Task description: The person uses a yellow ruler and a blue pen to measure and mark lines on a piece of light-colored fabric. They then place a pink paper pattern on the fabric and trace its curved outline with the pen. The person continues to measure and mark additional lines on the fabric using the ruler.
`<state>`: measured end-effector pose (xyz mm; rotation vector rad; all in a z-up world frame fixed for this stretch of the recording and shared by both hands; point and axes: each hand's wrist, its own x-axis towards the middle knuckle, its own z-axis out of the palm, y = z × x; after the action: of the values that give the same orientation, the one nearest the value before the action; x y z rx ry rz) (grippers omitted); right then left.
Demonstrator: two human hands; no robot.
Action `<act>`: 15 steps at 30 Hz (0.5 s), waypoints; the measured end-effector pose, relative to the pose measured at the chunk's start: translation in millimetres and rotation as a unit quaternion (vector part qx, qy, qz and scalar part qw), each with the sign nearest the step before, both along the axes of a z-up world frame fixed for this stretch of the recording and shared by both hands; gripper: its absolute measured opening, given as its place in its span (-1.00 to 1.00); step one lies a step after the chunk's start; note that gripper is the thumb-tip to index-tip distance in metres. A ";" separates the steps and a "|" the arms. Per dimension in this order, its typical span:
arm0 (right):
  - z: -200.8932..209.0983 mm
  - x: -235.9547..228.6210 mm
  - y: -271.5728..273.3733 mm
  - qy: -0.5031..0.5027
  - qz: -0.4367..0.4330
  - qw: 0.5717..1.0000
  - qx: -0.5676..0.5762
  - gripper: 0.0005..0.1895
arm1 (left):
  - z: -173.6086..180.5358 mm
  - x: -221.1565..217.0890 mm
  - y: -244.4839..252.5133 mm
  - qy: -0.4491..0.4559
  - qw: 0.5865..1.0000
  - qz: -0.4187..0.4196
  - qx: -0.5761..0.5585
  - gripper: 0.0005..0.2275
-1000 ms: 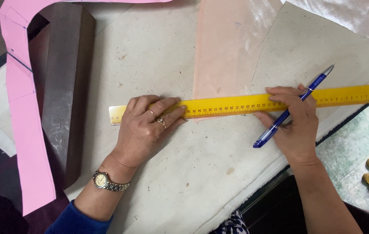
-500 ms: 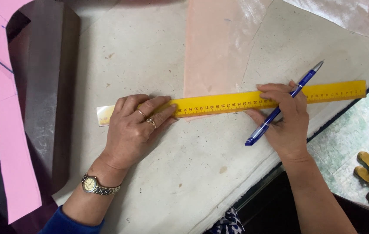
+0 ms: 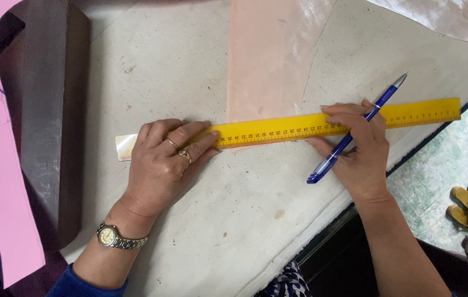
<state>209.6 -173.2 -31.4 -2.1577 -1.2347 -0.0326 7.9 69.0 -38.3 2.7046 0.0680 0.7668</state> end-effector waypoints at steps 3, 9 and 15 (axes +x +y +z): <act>0.0 -0.4 0.6 0.004 -0.005 1.000 0.001 -0.55 | -0.3 0.5 -0.3 -0.003 1.000 0.000 -0.002 -0.80; 3.2 -3.0 0.7 0.011 -0.022 0.999 -0.023 -0.56 | 1.9 0.3 -0.1 0.011 1.000 -0.002 -0.003 -0.78; 1.9 -2.7 1.6 0.022 -0.016 1.000 0.000 -0.55 | 0.5 -0.1 -0.1 0.004 1.000 -0.002 -0.003 -0.78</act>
<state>206.9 -171.6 -29.5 -2.1678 -1.1751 0.0005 7.7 68.9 -37.8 2.7015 0.0681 0.7529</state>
